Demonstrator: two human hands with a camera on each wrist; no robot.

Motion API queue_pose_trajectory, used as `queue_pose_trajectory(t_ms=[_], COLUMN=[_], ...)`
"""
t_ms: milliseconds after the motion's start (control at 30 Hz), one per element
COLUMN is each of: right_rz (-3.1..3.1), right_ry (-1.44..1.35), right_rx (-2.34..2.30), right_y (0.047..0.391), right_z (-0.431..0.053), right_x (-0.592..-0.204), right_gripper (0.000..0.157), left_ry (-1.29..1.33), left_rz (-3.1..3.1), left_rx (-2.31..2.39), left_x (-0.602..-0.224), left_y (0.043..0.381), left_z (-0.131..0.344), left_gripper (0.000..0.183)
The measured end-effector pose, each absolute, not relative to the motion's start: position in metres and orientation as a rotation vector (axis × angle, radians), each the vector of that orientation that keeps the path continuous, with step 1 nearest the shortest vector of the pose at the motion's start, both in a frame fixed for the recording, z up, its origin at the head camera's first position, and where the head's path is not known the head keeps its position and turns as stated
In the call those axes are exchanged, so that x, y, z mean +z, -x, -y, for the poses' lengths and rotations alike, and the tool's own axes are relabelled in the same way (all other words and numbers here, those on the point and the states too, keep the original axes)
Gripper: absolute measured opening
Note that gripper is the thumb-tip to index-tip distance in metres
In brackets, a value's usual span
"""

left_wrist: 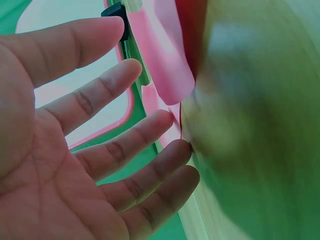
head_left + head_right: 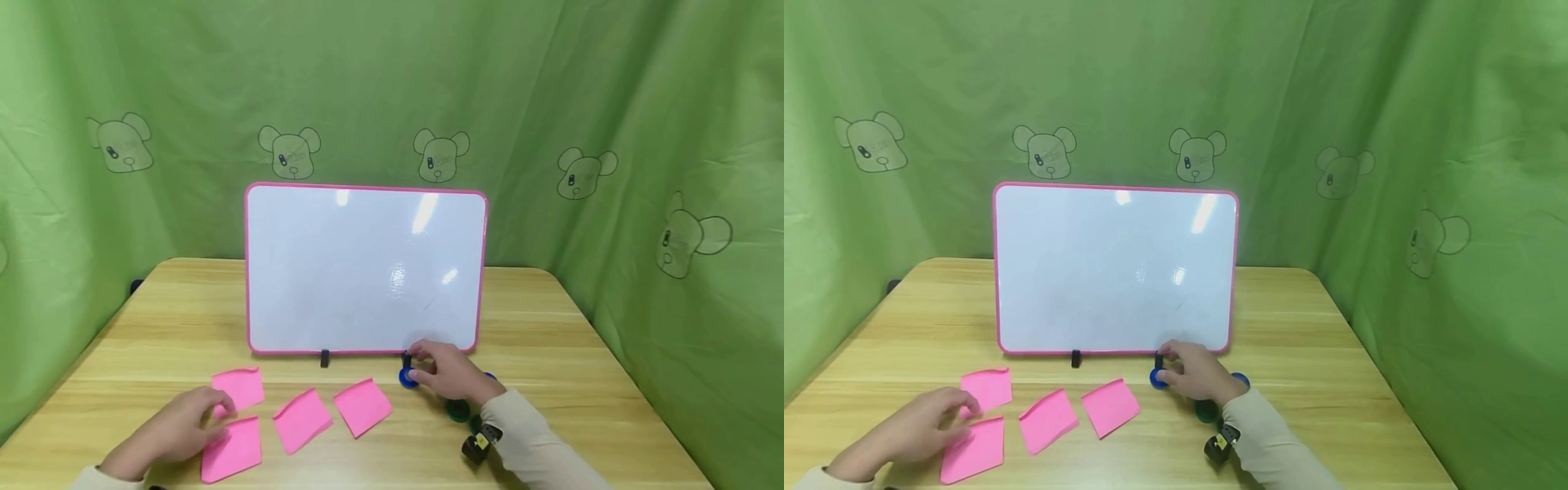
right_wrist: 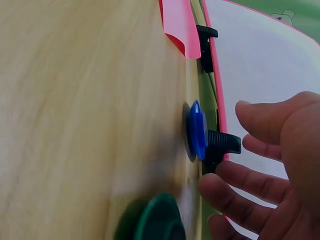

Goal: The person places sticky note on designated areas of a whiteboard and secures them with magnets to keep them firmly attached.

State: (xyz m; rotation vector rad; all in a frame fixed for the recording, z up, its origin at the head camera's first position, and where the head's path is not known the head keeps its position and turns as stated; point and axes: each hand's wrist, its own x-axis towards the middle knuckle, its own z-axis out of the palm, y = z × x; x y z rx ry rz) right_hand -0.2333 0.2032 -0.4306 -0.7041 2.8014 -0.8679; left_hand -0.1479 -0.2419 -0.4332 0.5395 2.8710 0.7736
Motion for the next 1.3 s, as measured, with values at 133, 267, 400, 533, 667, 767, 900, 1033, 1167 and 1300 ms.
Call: queue_pose_trajectory(t_ms=[133, 267, 400, 533, 667, 767, 900, 1033, 1167, 1300], right_rz=[-2.795, -2.795, -2.787, -2.783, -2.78, -2.777, -2.777, -2.775, -2.776, -2.789], right_ry=[0.745, 0.791, 0.841, 0.895, 0.906, 0.889, 0.886, 0.886, 0.899, 0.916], right_rx=[-0.839, -0.794, -0.76, -0.72, -0.687, -0.672, -0.668, -0.67, -0.676, -0.654], right_y=[0.233, 0.234, 0.235, 0.235, 0.235, 0.236, 0.236, 0.235, 0.234, 0.234], right_z=[-0.2, -0.199, -0.198, -0.198, -0.198, -0.197, -0.197, -0.197, -0.196, -0.196], right_x=[-0.431, -0.433, -0.433, -0.433, -0.433, -0.433, -0.433, -0.434, -0.435, -0.437], right_gripper=[0.034, 0.034, 0.032, 0.032, 0.033, 0.033, 0.033, 0.033, 0.033, 0.032], left_ry=[-0.544, -0.553, -0.57, -0.551, -0.452, -0.396, -0.4, -0.396, -0.344, -0.348], left_rz=[-2.867, -2.873, -2.878, -2.871, -2.86, -2.872, -2.899, -2.909, -2.944, -2.962], left_rx=[0.773, 0.764, 0.751, 0.742, 0.732, 0.742, 0.742, 0.741, 0.747, 0.694], left_x=[-0.434, -0.435, -0.435, -0.434, -0.431, -0.431, -0.433, -0.436, -0.435, -0.434], left_y=[0.148, 0.149, 0.149, 0.15, 0.15, 0.149, 0.148, 0.149, 0.154, 0.162], left_z=[0.241, 0.241, 0.241, 0.24, 0.237, 0.236, 0.236, 0.236, 0.237, 0.24], left_gripper=[0.023, 0.022, 0.023, 0.027, 0.034, 0.039, 0.044, 0.043, 0.035, 0.034])
